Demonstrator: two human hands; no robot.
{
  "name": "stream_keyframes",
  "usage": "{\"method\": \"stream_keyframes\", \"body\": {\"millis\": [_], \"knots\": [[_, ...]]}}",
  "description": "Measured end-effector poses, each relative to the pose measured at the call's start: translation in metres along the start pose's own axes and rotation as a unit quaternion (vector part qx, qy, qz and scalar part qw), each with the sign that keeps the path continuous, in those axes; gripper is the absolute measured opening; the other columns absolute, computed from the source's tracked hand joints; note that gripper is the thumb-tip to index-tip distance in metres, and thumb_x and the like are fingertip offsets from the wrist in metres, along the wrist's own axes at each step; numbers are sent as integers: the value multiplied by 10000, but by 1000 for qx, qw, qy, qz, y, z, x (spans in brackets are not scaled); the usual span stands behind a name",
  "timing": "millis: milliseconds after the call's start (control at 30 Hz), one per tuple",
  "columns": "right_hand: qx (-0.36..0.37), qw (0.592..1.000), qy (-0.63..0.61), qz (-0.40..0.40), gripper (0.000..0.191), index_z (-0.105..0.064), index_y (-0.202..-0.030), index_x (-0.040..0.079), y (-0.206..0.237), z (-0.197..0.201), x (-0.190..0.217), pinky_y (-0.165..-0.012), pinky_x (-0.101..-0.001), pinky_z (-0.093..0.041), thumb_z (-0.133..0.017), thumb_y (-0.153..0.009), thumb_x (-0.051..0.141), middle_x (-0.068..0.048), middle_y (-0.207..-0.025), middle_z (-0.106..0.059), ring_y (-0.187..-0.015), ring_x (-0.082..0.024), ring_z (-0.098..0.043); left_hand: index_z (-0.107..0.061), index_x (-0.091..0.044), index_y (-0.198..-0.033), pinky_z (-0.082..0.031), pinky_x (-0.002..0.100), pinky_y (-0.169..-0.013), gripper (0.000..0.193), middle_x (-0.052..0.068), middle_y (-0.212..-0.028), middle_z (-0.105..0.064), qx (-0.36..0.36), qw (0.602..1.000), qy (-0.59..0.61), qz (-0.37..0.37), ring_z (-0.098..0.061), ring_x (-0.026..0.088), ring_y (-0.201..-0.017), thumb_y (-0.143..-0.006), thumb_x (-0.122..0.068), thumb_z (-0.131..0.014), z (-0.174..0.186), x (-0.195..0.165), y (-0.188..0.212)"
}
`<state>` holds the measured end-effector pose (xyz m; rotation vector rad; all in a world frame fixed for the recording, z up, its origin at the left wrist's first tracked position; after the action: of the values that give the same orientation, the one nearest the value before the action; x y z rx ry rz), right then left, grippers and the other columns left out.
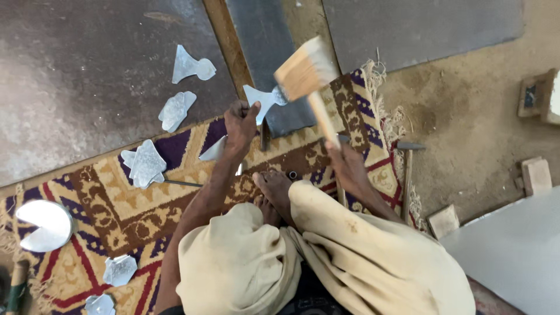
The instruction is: The person sits on the floor and hammers flat metal cutout pieces one at a time on a steel plate using a wooden mallet, repositioning each piece to flatten it, then sets the flattened piece aside with the finished pile.
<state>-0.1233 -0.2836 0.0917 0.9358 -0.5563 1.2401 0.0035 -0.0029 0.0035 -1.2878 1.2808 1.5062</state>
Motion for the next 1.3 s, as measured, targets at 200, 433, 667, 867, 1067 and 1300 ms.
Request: {"method": "stream_keyframes", "body": {"millis": [200,433,667,867,1067,1300], "knots": [[-7,999,35,25,447,-553,-1187,2,-13,7,-3,-364,-278,-349,-472,-1095,432,26,-593,-474,-455,-77,-441,-599,-37,-761,-419,284,-478,307,-16,-651,-542,20,999,33,36,-477,73,-563,-932,-223,-774,-2,-2,8],[-73,989,-125,-38,405,-548,-1089,39,-7,19,14,-319,-275,-386,-449,-1074,431,53,-590,-475,-415,-65,-447,-646,-68,-846,-500,266,-490,260,-46,-678,-559,91,986,48,128,-535,48,-559,-985,-285,-681,11,-9,3],[-55,991,27,116,410,-576,-1178,21,11,3,14,-396,-267,-382,-479,-1119,415,29,-644,-514,-506,-67,-499,-620,-20,-829,-409,266,-484,267,-10,-667,-589,59,993,98,25,-500,55,-562,-995,-209,-710,-5,0,-2],[-30,999,-11,-23,445,-582,-1188,37,11,-11,20,-368,-358,-409,-419,-1090,439,13,-596,-524,-458,-117,-491,-592,-32,-790,-386,300,-438,270,-7,-589,-548,28,999,18,25,-500,79,-485,-973,-199,-696,-5,9,4],[19,994,111,5,504,-593,-1221,30,6,-3,30,-441,-434,-412,-452,-1050,483,-40,-579,-517,-461,-173,-519,-620,-15,-803,-403,292,-505,290,-9,-656,-569,18,999,22,-39,-492,58,-571,-992,-197,-743,-6,9,0],[-15,993,119,7,496,-592,-1027,11,-11,-5,14,-465,-392,-391,-496,-1068,496,-42,-567,-492,-478,-189,-499,-643,-21,-813,-446,284,-499,280,-15,-643,-597,39,999,35,-3,-540,69,-555,-984,-230,-716,8,2,15]]}}
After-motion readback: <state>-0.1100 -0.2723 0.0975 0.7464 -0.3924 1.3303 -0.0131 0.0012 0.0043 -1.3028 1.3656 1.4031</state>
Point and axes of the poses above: each hand's wrist, its own y-axis away from the middle knuckle, its own z-axis out of the back of the hand, x = y × z, the point moved 2 cm from there along -y, towards the middle knuckle
